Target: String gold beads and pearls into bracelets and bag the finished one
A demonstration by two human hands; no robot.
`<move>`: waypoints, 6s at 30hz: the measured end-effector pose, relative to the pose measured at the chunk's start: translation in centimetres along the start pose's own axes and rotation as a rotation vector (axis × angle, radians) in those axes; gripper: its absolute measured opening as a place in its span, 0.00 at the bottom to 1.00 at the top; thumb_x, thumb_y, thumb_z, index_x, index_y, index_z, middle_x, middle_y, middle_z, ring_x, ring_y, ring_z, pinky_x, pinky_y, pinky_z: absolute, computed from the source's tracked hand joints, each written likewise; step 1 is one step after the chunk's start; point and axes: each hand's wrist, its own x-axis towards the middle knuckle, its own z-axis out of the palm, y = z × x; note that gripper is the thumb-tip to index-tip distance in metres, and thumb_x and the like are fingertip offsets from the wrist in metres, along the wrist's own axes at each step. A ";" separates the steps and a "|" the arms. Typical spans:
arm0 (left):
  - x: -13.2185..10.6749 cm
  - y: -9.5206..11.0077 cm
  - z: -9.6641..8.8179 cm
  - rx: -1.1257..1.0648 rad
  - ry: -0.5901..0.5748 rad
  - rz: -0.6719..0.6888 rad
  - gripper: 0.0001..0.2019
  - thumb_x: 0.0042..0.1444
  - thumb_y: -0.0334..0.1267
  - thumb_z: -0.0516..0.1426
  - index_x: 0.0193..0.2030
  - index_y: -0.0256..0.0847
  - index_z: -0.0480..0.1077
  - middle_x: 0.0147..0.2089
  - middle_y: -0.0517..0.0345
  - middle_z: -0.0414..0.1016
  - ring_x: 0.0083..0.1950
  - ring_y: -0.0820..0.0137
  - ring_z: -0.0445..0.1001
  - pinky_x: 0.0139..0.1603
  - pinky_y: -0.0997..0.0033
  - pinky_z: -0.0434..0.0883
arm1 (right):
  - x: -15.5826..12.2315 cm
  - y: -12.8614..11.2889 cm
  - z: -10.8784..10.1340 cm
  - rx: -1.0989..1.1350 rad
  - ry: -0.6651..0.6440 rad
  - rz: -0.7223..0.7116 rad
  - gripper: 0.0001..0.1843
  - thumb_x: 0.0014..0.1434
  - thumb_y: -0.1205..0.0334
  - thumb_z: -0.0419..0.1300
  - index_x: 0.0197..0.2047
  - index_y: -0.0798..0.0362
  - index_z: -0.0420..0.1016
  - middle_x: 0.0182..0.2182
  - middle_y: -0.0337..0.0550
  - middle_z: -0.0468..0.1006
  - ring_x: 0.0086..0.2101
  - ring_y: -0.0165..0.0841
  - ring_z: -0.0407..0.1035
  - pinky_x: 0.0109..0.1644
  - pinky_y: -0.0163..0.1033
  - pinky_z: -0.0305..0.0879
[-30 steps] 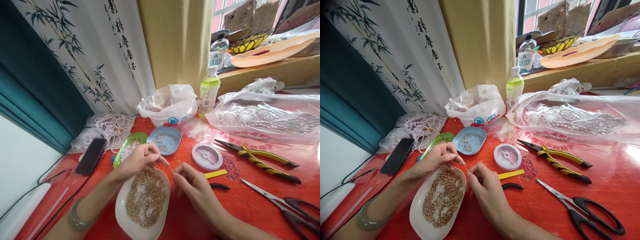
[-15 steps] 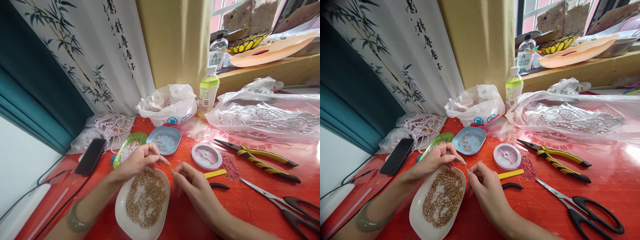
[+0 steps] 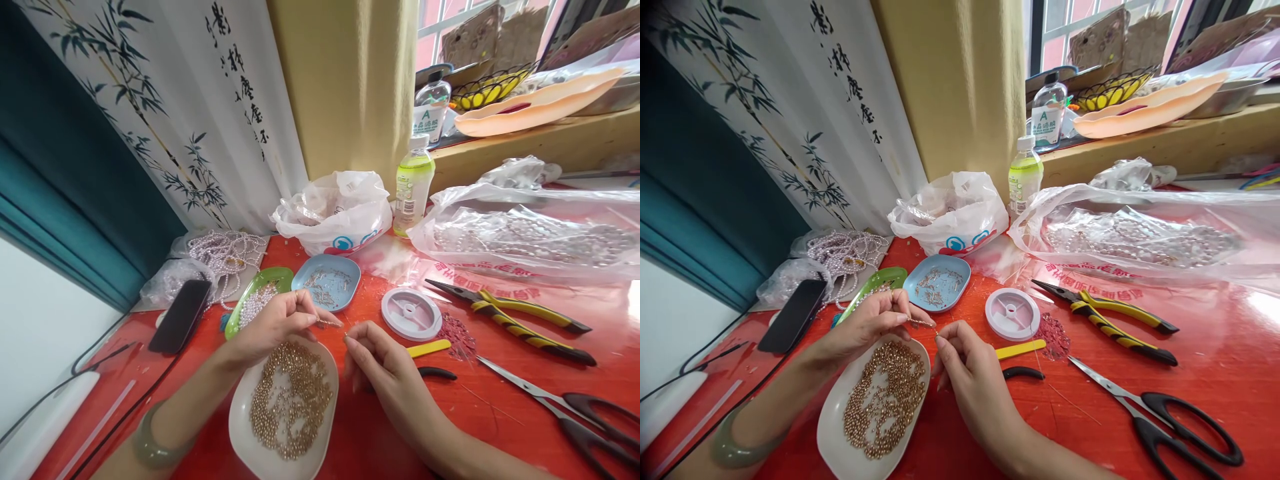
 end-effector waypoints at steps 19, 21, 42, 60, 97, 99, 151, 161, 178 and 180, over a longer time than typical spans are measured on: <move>0.1 -0.4 0.2 -0.072 -0.019 -0.023 0.04 0.49 0.32 0.55 0.27 0.37 0.61 0.42 0.51 0.74 0.31 0.75 0.71 0.35 0.72 0.65 | -0.1 0.5 0.0 0.028 -0.023 -0.028 0.10 0.60 0.57 0.47 0.31 0.53 0.60 0.25 0.38 0.72 0.21 0.24 0.63 0.25 0.31 0.57; 0.1 -0.4 0.3 -0.076 -0.012 -0.031 0.04 0.49 0.32 0.55 0.27 0.37 0.62 0.41 0.52 0.74 0.30 0.75 0.71 0.35 0.72 0.65 | -0.1 0.5 -0.1 0.011 -0.014 -0.032 0.10 0.61 0.57 0.47 0.31 0.53 0.60 0.25 0.38 0.72 0.21 0.24 0.62 0.25 0.31 0.57; -0.2 -1.0 3.7 -0.084 0.231 -0.104 0.08 0.46 0.38 0.60 0.30 0.37 0.66 0.24 0.64 0.65 0.21 0.80 0.60 0.23 0.78 0.58 | 0.1 -1.2 -0.8 -0.217 0.225 -0.274 0.08 0.55 0.59 0.52 0.27 0.52 0.66 0.29 0.40 0.66 0.32 0.32 0.62 0.39 0.38 0.59; -0.4 -1.1 4.3 -0.372 0.202 -0.128 0.08 0.43 0.36 0.62 0.28 0.35 0.69 0.26 0.59 0.70 0.25 0.78 0.64 0.25 0.77 0.61 | 0.4 -1.7 -1.3 -0.287 0.203 -0.237 0.10 0.56 0.57 0.52 0.28 0.51 0.69 0.27 0.41 0.70 0.30 0.32 0.64 0.32 0.36 0.61; -0.5 -1.3 4.0 -0.406 0.134 -0.185 0.05 0.42 0.33 0.61 0.27 0.34 0.72 0.25 0.59 0.69 0.25 0.79 0.64 0.27 0.78 0.60 | 0.7 -1.3 -2.0 -0.881 0.076 -0.726 0.13 0.60 0.69 0.45 0.41 0.57 0.70 0.28 0.48 0.71 0.29 0.33 0.62 0.31 0.39 0.63; -0.5 -1.3 4.0 -0.408 0.131 -0.176 0.05 0.43 0.33 0.61 0.27 0.33 0.72 0.25 0.59 0.69 0.25 0.79 0.64 0.26 0.78 0.60 | 0.8 -1.1 -2.0 -0.910 0.069 -0.771 0.14 0.59 0.72 0.45 0.43 0.58 0.69 0.29 0.48 0.70 0.29 0.32 0.62 0.31 0.38 0.62; -0.3 -1.4 3.7 -0.030 0.240 0.008 0.08 0.46 0.38 0.59 0.30 0.35 0.71 0.29 0.57 0.72 0.29 0.75 0.67 0.32 0.75 0.66 | 1.1 -2.3 -2.9 -1.487 0.092 -1.077 0.23 0.61 0.74 0.38 0.25 0.57 0.69 0.21 0.44 0.64 0.23 0.33 0.52 0.24 0.38 0.50; -0.5 -1.0 3.7 0.169 0.261 0.062 0.07 0.49 0.37 0.57 0.30 0.36 0.72 0.31 0.56 0.74 0.33 0.72 0.69 0.37 0.72 0.66 | 1.0 -2.5 -2.7 -1.527 0.085 -1.098 0.21 0.61 0.74 0.39 0.26 0.58 0.69 0.20 0.44 0.64 0.23 0.33 0.53 0.25 0.38 0.52; -0.7 -1.5 3.7 0.480 0.302 0.262 0.05 0.52 0.35 0.54 0.32 0.39 0.71 0.33 0.57 0.73 0.36 0.71 0.70 0.38 0.71 0.65 | 0.9 -2.3 -2.7 -1.554 0.117 -1.084 0.21 0.60 0.74 0.39 0.23 0.56 0.68 0.19 0.43 0.63 0.23 0.33 0.53 0.24 0.38 0.49; -0.7 -1.4 3.7 0.504 0.303 0.279 0.05 0.53 0.35 0.54 0.32 0.39 0.71 0.33 0.57 0.73 0.35 0.71 0.70 0.38 0.71 0.65 | 1.0 -2.2 -2.7 -1.555 0.117 -1.086 0.22 0.60 0.74 0.39 0.24 0.56 0.68 0.19 0.43 0.63 0.23 0.32 0.53 0.24 0.38 0.49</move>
